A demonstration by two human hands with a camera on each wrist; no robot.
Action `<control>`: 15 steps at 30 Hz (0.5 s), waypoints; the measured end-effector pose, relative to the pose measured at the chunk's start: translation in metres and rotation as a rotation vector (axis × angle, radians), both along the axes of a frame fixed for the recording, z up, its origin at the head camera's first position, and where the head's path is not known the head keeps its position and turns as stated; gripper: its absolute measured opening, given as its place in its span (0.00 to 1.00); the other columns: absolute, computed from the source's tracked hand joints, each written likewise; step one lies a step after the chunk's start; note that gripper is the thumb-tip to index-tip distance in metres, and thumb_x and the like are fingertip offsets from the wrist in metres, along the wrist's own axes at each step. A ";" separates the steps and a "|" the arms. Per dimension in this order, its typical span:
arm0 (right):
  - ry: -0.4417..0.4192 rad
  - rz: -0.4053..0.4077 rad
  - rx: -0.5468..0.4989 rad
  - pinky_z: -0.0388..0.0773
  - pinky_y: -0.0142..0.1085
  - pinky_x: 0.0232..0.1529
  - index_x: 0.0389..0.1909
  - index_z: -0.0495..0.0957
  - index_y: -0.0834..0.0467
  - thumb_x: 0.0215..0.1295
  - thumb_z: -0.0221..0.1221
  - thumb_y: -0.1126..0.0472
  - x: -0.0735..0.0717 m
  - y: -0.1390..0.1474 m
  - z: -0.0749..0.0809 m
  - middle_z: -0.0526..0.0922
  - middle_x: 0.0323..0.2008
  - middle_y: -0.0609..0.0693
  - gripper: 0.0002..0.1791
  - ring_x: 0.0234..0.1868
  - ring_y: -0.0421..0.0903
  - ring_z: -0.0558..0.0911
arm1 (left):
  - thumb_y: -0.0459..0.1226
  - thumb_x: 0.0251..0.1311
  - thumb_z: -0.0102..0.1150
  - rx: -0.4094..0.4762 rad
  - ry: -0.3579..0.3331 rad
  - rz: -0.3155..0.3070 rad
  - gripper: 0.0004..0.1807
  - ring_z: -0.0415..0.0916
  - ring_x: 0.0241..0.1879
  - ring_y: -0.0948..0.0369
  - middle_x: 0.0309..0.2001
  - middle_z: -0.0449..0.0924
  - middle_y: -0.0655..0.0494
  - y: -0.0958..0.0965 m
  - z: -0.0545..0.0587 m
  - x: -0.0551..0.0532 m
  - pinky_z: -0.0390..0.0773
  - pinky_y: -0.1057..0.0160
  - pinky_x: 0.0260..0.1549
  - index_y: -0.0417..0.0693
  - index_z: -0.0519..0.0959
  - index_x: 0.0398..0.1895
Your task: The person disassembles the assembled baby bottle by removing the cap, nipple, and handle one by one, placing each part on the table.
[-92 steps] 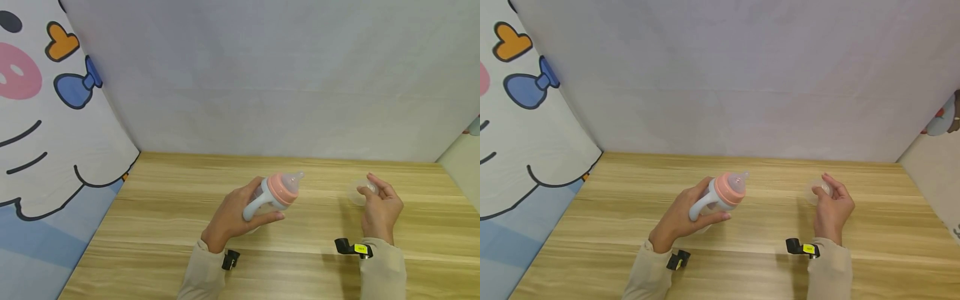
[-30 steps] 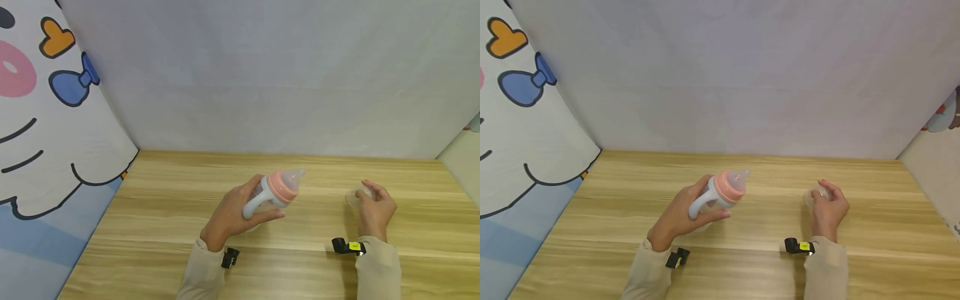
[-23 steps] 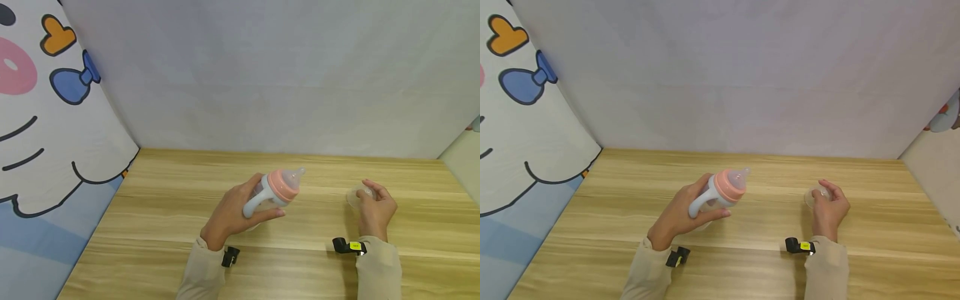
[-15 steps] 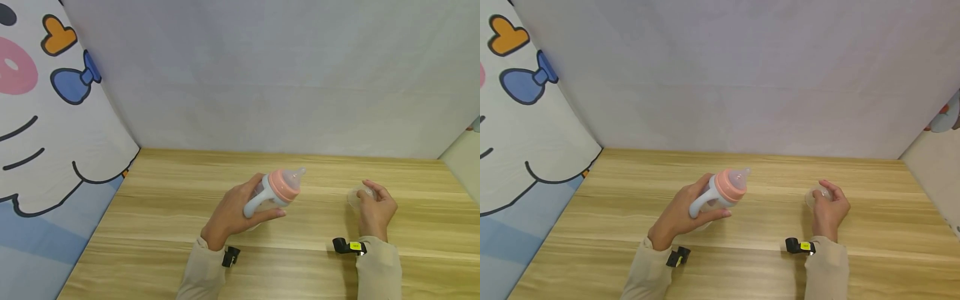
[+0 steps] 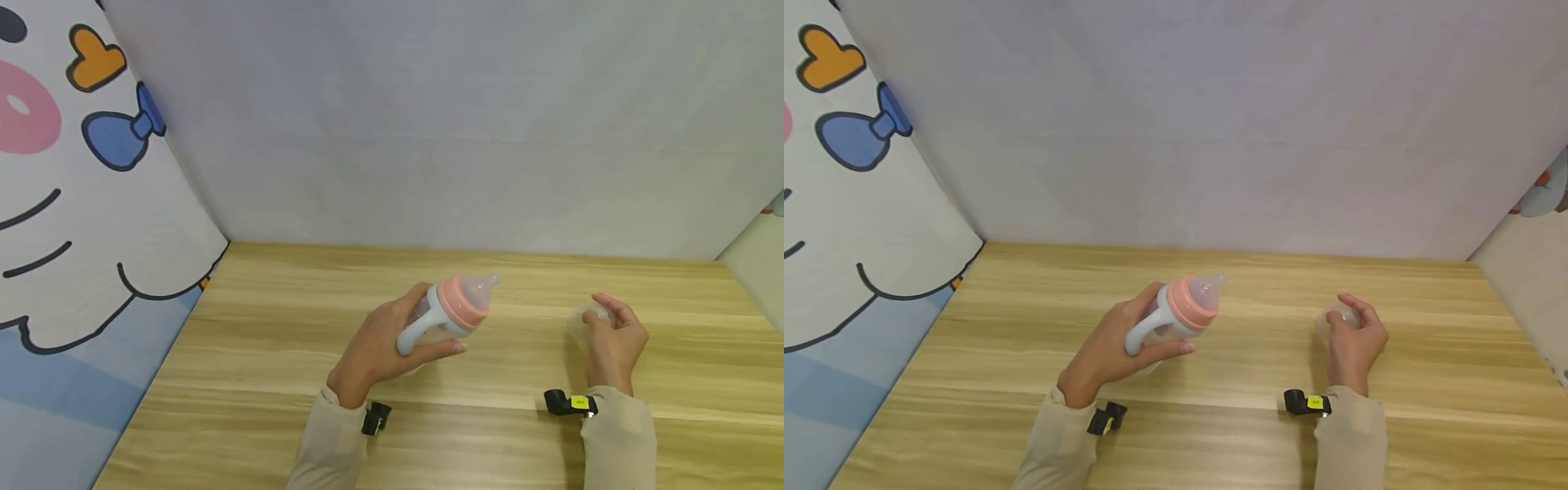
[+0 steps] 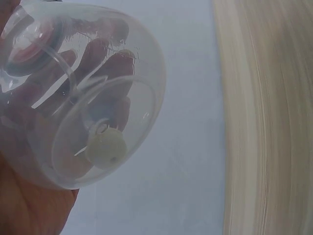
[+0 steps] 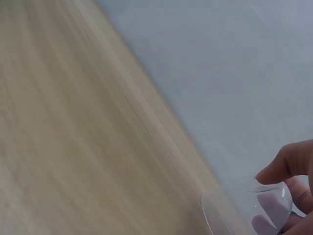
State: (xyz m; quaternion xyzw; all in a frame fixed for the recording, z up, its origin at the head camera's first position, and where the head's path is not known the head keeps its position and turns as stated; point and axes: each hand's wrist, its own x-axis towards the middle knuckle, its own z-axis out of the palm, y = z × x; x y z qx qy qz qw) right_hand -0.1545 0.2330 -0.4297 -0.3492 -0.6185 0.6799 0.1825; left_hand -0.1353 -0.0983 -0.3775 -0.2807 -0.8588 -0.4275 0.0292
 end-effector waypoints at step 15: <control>0.155 0.010 0.012 0.72 0.22 0.52 0.50 0.84 0.57 0.61 0.68 0.67 0.006 -0.004 0.027 0.83 0.50 0.37 0.16 0.70 0.40 0.67 | 0.56 0.55 0.71 0.010 0.008 -0.002 0.33 0.75 0.28 0.68 0.36 0.81 0.64 -0.001 0.000 0.000 0.76 0.68 0.30 0.56 0.72 0.61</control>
